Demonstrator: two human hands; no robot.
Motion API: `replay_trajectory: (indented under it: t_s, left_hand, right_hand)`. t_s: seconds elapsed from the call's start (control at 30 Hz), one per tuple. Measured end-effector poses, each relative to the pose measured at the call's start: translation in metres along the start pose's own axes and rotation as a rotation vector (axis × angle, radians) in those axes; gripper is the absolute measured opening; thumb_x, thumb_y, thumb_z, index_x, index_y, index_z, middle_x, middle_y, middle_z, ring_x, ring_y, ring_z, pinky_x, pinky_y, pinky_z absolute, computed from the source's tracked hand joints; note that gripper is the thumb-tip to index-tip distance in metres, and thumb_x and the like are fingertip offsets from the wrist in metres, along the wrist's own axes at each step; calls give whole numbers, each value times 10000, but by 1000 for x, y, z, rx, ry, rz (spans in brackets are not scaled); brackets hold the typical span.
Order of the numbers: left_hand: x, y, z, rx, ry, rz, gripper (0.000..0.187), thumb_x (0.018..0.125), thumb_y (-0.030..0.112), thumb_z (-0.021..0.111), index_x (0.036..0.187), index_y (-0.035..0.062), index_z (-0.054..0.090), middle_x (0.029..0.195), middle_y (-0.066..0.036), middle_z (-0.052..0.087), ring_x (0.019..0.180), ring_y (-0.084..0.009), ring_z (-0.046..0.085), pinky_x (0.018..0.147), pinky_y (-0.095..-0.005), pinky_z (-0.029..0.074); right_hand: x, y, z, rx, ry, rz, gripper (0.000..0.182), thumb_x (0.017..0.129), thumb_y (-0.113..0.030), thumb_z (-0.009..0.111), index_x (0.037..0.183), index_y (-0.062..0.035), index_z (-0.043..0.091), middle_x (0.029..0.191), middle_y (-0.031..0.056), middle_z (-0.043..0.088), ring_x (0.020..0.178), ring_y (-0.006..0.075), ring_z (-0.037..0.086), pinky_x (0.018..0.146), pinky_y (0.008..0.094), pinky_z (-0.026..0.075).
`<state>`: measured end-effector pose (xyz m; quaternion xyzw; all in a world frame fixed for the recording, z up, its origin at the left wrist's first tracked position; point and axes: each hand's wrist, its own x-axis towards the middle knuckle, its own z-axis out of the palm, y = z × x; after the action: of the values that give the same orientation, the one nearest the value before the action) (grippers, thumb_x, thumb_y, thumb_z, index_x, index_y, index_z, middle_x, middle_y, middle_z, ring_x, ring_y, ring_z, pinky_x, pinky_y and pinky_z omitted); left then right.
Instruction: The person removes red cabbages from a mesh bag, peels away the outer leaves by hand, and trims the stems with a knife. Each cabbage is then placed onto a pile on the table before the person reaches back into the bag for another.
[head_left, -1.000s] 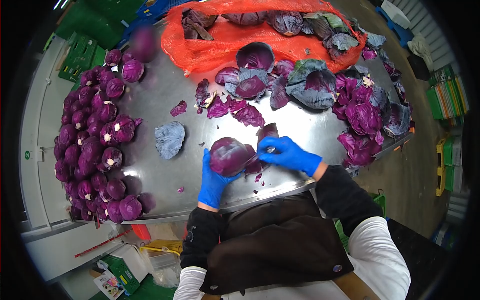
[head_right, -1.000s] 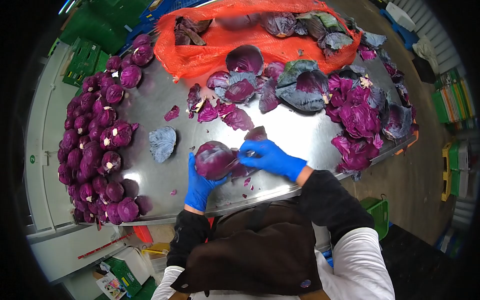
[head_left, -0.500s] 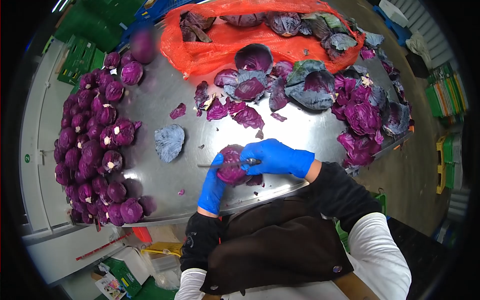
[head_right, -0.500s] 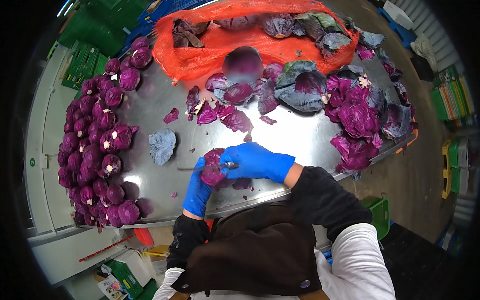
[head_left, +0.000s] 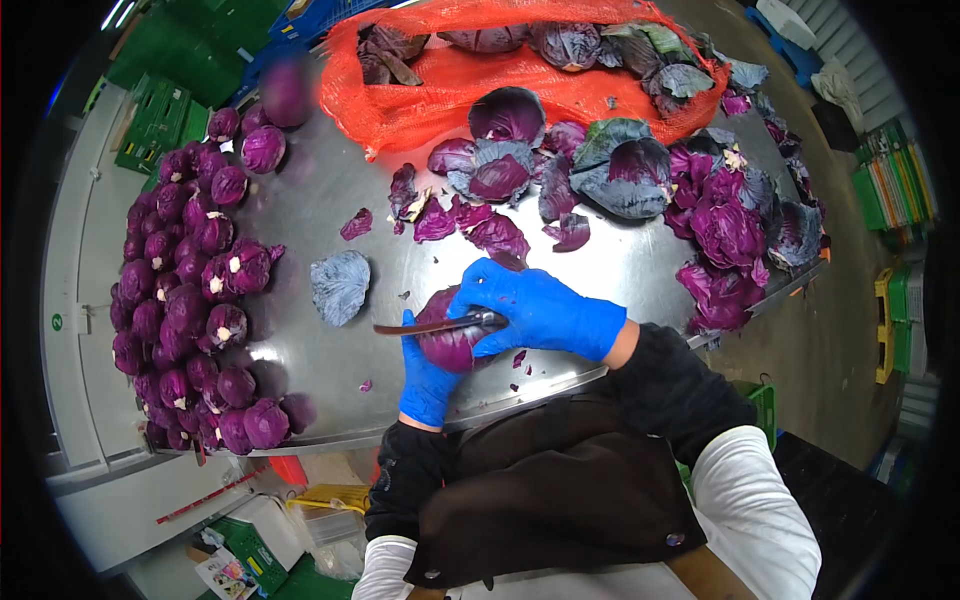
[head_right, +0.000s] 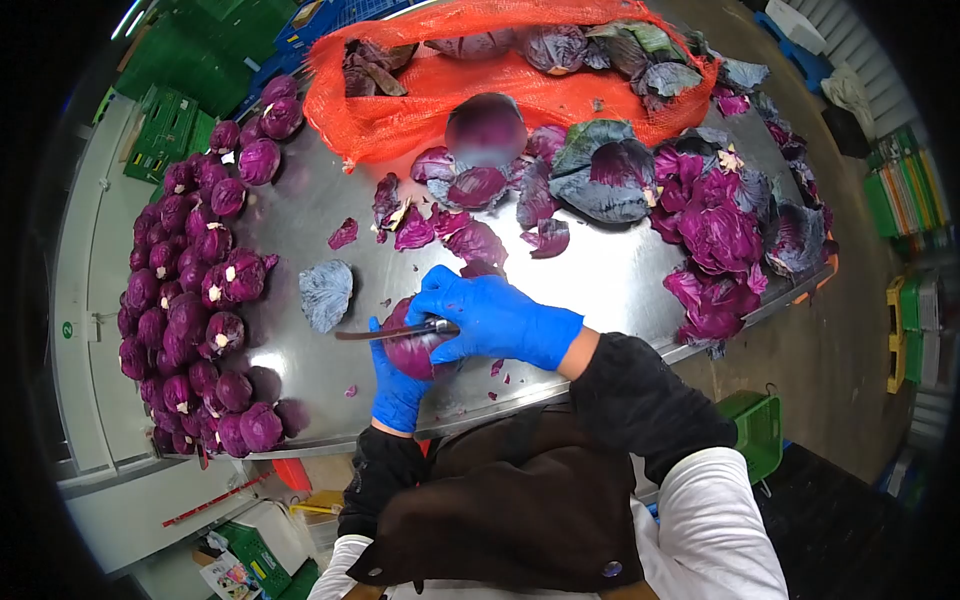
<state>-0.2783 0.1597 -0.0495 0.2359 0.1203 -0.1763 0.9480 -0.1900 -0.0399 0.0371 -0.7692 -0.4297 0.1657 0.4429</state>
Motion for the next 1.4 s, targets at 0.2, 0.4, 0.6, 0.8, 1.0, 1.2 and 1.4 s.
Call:
replay_trajectory:
  t_s: [0.2, 0.4, 0.6, 0.8, 1.0, 1.2, 1.4]
  left_hand:
    - [-4, -7, -23, 60, 38, 18, 854, 816, 712, 352, 1439, 133, 264, 1444, -170, 331, 1355, -340, 273, 1099, -576, 174]
    - [-5, -4, -3, -189, -187, 69, 1110, 657, 802, 532, 1483, 171, 142, 1508, -175, 187, 1379, -340, 231, 1078, -629, 212]
    - [-13, 8, -4, 229, 4, 269, 1126, 665, 625, 690, 1473, 71, 135, 1499, -167, 213, 1369, -327, 254, 1125, -512, 218]
    - [-2, -15, -44, -3, 207, 288, 926, 706, 621, 622, 1441, 172, 280, 1469, -183, 285, 1335, -393, 303, 1075, -614, 250]
    - [-14, 8, 3, 328, 11, 386, 818, 719, 370, 763, 1366, 69, 364, 1381, -172, 408, 1282, -321, 390, 1093, -461, 306]
    - [5, -26, -7, 1313, 496, 678, 950, 585, 298, 871, 1345, 39, 363, 1291, -163, 394, 1193, -298, 427, 1025, -403, 363]
    - [4, -30, 9, 1883, 527, 535, 967, 579, 377, 858, 1305, -17, 355, 1248, -231, 361, 1168, -366, 419, 948, -432, 417]
  right_hand:
    - [-20, 15, -18, 166, -199, 191, 365, 736, -301, 725, 988, -69, 600, 909, 115, 594, 852, 313, 607, 727, 389, 493]
    - [-34, 34, 5, 230, 273, 690, 517, 818, -377, 681, 1196, -51, 547, 815, 92, 634, 625, 153, 585, 583, 307, 491]
    - [-22, 8, 21, 964, 134, 499, 640, 864, -360, 658, 1384, -86, 405, 669, -6, 549, 545, 75, 524, 471, 227, 418]
    - [-12, 40, 51, 1328, 304, 602, 532, 874, -240, 632, 1351, -107, 439, 886, 11, 616, 543, 63, 524, 458, 198, 405]
    - [-52, 153, 95, 543, 763, 797, 464, 865, -303, 635, 1253, -85, 506, 990, 117, 630, 808, 241, 645, 643, 339, 526]
    - [-43, 75, 73, -25, 508, 497, 359, 924, -254, 519, 1272, -166, 522, 941, 168, 645, 768, 320, 648, 679, 395, 514]
    - [-38, 37, 86, -205, 313, 504, 506, 940, -364, 483, 1385, -138, 392, 849, 144, 649, 659, 291, 634, 576, 387, 503]
